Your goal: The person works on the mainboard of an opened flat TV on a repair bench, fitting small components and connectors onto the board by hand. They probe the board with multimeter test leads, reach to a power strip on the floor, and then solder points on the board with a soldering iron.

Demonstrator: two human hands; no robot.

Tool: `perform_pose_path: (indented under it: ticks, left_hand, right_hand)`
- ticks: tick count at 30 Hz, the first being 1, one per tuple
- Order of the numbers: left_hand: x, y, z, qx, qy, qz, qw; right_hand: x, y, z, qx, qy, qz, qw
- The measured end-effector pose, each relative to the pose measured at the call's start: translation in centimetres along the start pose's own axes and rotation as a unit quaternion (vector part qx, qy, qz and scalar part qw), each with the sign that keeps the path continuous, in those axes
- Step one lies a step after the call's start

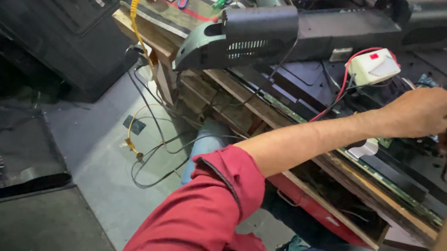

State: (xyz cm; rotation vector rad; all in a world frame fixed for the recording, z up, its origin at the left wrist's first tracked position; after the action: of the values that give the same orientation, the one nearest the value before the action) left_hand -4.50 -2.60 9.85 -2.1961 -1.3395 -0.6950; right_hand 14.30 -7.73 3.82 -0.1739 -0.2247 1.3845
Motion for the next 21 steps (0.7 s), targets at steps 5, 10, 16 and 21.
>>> perform_pose_path:
  ticks: [5, 10, 16, 21]
  left_hand:
    - [-0.3, -0.9, 1.1, -0.127, -0.003, 0.016, 0.992]
    - [-0.2, -0.5, 2.3, -0.160, -0.012, 0.012, 0.987]
    - [-0.2, 0.7, 4.4, -0.166, -0.023, 0.050, 0.985]
    - [-0.5, 2.0, 6.4, -0.270, -0.167, 0.115, 0.941]
  right_hand:
    - [-1.2, 0.1, 1.4, -0.071, -0.029, -0.080, 0.994]
    - [-1.7, 1.3, 3.2, -0.131, -0.025, -0.100, 0.986]
    - [-2.6, 1.4, 4.5, -0.176, -0.042, -0.121, 0.976]
    - [-3.6, 1.0, 4.6, -0.104, -0.053, -0.113, 0.987]
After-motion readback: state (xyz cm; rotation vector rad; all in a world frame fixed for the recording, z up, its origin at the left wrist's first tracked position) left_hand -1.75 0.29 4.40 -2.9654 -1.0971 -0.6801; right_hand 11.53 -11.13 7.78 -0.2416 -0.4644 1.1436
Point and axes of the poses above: each hand's wrist, its own x-axis towards the middle knuckle, its own y-axis out of the palm, z = x × y, the point moved 4 cm from there along x, towards the middle knuckle, and after that the axes turned 15 degrees about -x, right-handed, at the moved point
